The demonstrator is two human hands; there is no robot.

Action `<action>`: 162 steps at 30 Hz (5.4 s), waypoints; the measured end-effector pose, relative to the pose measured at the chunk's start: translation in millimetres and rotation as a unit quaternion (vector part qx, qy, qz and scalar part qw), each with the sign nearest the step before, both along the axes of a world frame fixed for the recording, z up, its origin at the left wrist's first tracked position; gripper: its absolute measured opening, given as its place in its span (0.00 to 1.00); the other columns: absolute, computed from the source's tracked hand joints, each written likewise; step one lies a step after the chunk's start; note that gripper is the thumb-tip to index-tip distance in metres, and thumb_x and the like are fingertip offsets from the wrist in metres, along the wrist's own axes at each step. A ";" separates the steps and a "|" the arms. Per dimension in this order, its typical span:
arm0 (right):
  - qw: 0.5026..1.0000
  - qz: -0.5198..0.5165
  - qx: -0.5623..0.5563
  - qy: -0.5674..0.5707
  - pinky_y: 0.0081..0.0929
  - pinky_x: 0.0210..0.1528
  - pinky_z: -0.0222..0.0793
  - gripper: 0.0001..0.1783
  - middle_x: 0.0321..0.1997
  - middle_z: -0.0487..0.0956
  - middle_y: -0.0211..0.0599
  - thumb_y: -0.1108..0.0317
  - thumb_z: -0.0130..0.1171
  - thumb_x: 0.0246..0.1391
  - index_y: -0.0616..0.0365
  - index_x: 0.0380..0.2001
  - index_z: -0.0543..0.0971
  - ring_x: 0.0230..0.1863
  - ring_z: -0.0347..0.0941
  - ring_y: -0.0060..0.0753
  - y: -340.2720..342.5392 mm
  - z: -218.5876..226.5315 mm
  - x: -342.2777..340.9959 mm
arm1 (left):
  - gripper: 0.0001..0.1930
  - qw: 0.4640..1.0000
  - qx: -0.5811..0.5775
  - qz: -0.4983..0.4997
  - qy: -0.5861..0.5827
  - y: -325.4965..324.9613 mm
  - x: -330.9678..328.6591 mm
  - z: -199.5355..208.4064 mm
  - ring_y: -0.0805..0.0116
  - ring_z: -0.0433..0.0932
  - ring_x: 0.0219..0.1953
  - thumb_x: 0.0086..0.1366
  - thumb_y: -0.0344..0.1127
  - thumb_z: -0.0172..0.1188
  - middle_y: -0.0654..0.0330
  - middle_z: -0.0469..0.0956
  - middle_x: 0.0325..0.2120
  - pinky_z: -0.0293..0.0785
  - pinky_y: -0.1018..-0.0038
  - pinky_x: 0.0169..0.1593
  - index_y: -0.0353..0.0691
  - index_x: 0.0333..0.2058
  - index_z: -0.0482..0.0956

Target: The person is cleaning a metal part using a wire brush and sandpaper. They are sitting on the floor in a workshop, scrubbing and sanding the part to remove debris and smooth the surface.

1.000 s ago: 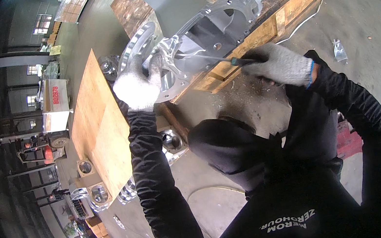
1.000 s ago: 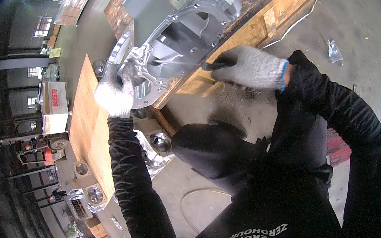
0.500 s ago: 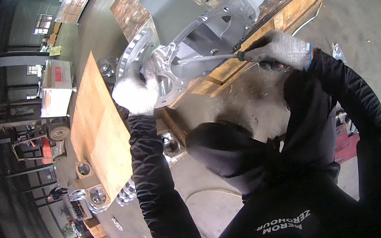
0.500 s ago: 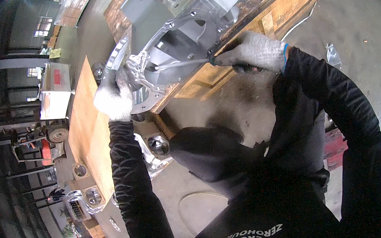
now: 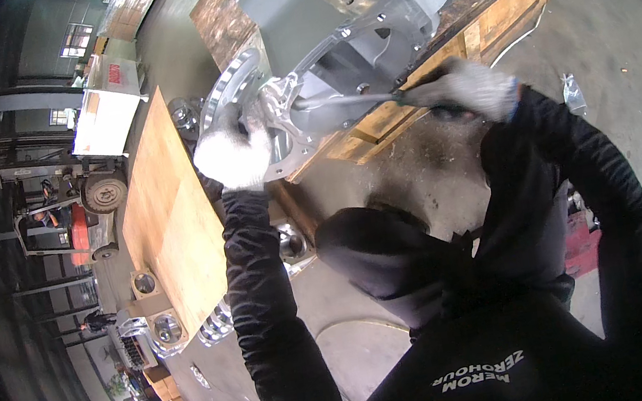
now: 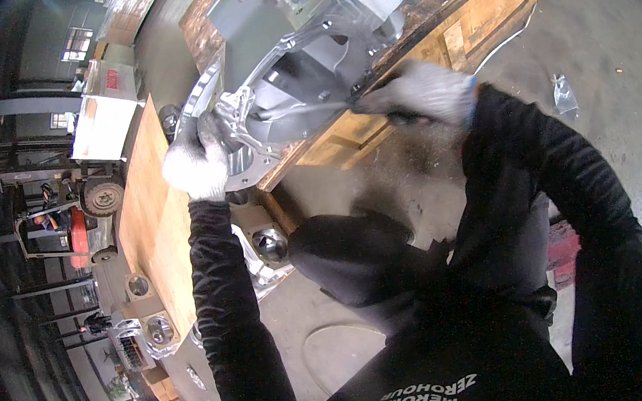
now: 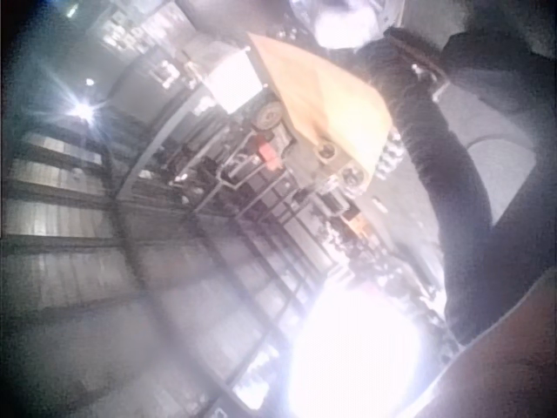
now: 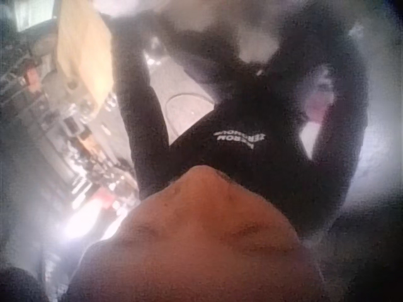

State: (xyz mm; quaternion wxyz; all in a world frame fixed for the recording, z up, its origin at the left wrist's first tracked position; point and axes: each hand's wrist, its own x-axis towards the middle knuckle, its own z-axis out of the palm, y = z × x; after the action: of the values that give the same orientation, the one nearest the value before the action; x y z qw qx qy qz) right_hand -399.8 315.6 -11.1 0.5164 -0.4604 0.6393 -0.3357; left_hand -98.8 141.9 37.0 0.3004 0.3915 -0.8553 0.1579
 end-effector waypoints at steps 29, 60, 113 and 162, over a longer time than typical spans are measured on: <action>0.946 -0.043 -0.292 0.138 0.42 0.34 0.76 0.21 0.33 0.81 0.52 0.64 0.58 0.65 0.61 0.58 0.78 0.30 0.80 0.50 35.6 -32.5 78.7 | 0.12 0.997 0.065 -0.023 0.037 15.2 -1.3 8.4 0.43 0.83 0.38 0.68 0.43 0.59 0.46 0.84 0.34 0.78 0.55 0.43 0.42 0.38 0.85; 0.849 0.033 -0.269 0.454 0.52 0.39 0.79 0.13 0.25 0.82 0.53 0.59 0.61 0.57 0.59 0.33 0.83 0.34 0.83 0.59 -14.1 -9.3 33.4 | 0.14 0.998 -0.017 -0.052 0.041 8.4 -11.1 5.6 0.45 0.84 0.33 0.67 0.45 0.60 0.48 0.84 0.31 0.80 0.58 0.38 0.42 0.36 0.87; 0.768 0.018 -0.362 0.528 0.46 0.44 0.79 0.24 0.27 0.82 0.48 0.47 0.62 0.60 0.60 0.31 0.87 0.34 0.83 0.54 -34.1 13.9 12.9 | 0.15 0.999 -0.006 -0.015 0.039 5.5 -6.0 0.3 0.49 0.82 0.25 0.65 0.48 0.61 0.52 0.82 0.21 0.78 0.57 0.31 0.43 0.28 0.86; 0.877 -0.008 -0.311 0.367 0.48 0.28 0.76 0.13 0.24 0.81 0.49 0.68 0.52 0.56 0.68 0.38 0.79 0.28 0.82 0.53 -12.2 3.9 85.6 | 0.18 0.996 -0.012 0.039 0.074 -13.2 2.7 -17.9 0.42 0.78 0.21 0.70 0.45 0.54 0.49 0.80 0.20 0.72 0.54 0.26 0.39 0.29 0.85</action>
State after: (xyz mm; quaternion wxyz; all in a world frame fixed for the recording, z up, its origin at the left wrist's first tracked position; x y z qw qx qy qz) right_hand -314.2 303.4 -7.2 0.0726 -0.6824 0.6491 -0.3282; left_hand -96.0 128.6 19.0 0.3613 0.4316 -0.8128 0.1504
